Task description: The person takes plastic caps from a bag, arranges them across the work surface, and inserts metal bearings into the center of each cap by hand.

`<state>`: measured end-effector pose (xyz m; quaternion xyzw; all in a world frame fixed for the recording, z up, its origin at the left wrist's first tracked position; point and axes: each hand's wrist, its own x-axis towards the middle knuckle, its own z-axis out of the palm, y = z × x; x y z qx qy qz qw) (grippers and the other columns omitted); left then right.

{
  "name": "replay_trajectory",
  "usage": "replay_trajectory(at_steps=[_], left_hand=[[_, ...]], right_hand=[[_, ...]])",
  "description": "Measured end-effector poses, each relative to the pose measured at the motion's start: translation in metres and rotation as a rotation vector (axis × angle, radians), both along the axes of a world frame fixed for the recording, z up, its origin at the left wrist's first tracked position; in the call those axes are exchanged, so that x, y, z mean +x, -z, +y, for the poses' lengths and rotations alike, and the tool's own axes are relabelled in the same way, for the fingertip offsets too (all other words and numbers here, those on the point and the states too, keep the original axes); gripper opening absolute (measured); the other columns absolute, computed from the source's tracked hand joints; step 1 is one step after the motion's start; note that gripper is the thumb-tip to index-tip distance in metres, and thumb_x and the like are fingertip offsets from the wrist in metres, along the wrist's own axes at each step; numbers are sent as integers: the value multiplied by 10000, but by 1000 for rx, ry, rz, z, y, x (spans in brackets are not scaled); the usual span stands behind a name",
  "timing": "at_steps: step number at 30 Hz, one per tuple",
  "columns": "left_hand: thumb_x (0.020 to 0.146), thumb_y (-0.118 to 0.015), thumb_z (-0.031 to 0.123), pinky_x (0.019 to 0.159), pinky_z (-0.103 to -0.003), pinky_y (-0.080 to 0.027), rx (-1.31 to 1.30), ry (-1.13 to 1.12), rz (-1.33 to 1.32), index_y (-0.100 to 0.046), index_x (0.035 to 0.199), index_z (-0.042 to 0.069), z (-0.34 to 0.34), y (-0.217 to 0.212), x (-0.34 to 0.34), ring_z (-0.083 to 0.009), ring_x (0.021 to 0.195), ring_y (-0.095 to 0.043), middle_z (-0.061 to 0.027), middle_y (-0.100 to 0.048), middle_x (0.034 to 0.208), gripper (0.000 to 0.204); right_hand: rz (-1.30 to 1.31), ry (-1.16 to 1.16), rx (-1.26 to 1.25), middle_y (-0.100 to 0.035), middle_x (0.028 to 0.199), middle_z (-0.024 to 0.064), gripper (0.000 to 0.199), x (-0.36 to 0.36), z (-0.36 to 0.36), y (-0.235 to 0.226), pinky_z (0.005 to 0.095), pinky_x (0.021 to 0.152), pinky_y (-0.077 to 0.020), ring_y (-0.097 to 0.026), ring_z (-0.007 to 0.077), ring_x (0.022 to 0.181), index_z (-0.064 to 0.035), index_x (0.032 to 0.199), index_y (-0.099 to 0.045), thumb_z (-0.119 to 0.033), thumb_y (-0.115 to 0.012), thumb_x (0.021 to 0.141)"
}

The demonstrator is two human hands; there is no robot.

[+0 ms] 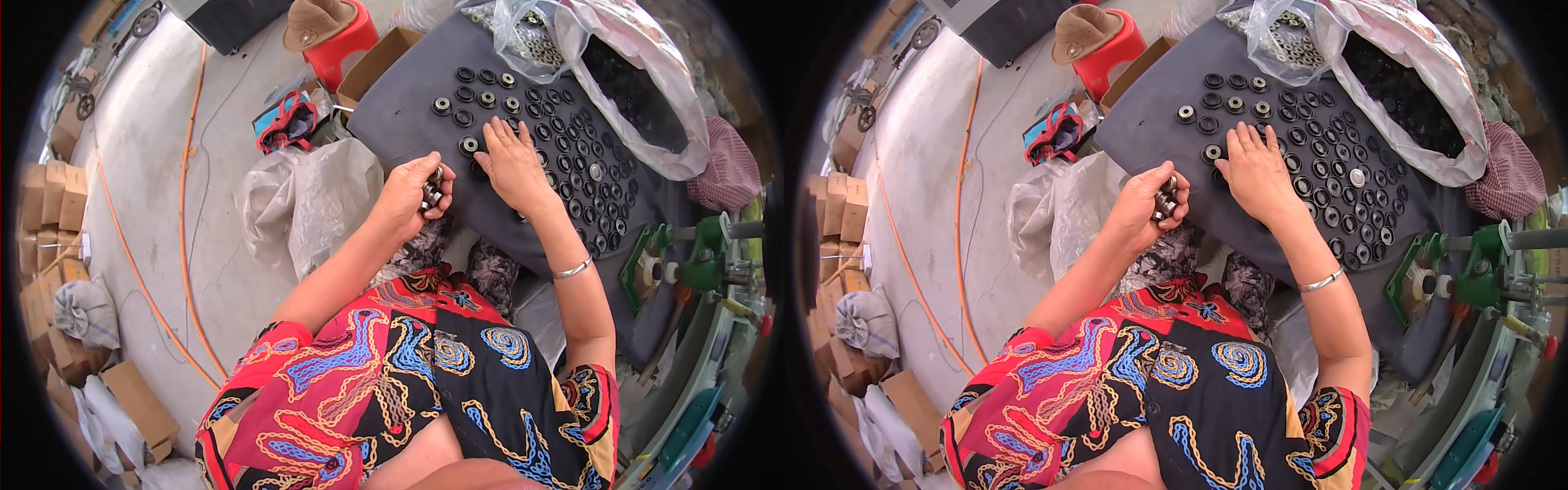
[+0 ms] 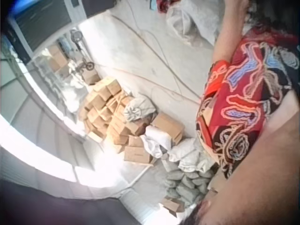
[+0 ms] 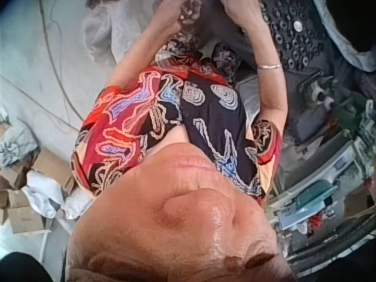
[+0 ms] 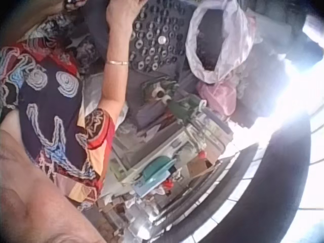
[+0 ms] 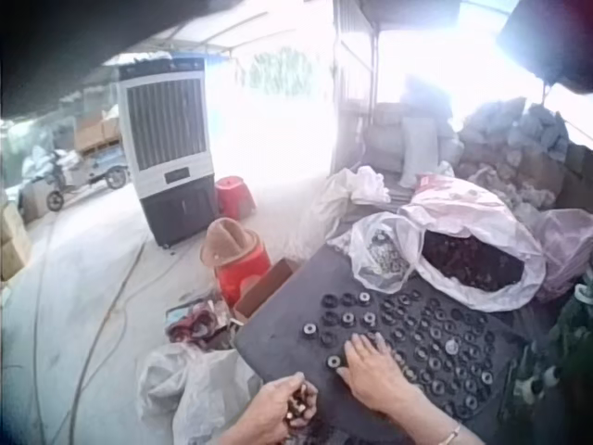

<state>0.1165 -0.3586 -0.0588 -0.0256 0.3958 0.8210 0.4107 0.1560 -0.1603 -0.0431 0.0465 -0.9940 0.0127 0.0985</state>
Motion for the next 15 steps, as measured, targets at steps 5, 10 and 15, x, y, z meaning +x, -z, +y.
replay_trajectory(at_steps=[5, 10, 15], left_hand=[[969, -515, 316, 365, -229, -322, 3, -15, -14, -568, 821, 11, 3, -4, -2, -182, 532, -544, -89, -548, 692, 343], [973, -507, 311, 370, -230, -324, 24, -6, 17, -565, 827, 9, 6, -7, -5, -187, 539, -539, -93, -547, 702, 340], [975, -497, 305, 369, -234, -325, 19, 2, 29, -562, 829, 8, 3, -14, 0, -188, 539, -539, -87, -537, 688, 337]], right_hand=[[9, 11, -7, -495, 1334, 231, 454, 3, 0, -1, 534, 1122, -190, -406, 331, 1311, 55, 1264, -479, -268, -498, 945], [-15, 49, -147, -491, 1355, 189, 422, -1, 7, 3, 566, 1117, -166, -396, 309, 1323, 13, 1288, -479, -245, -476, 955], [-3, 75, -138, -479, 1371, 168, 405, 2, 7, 0, 586, 1105, -176, -387, 290, 1331, 2, 1278, -486, -232, -478, 947]])
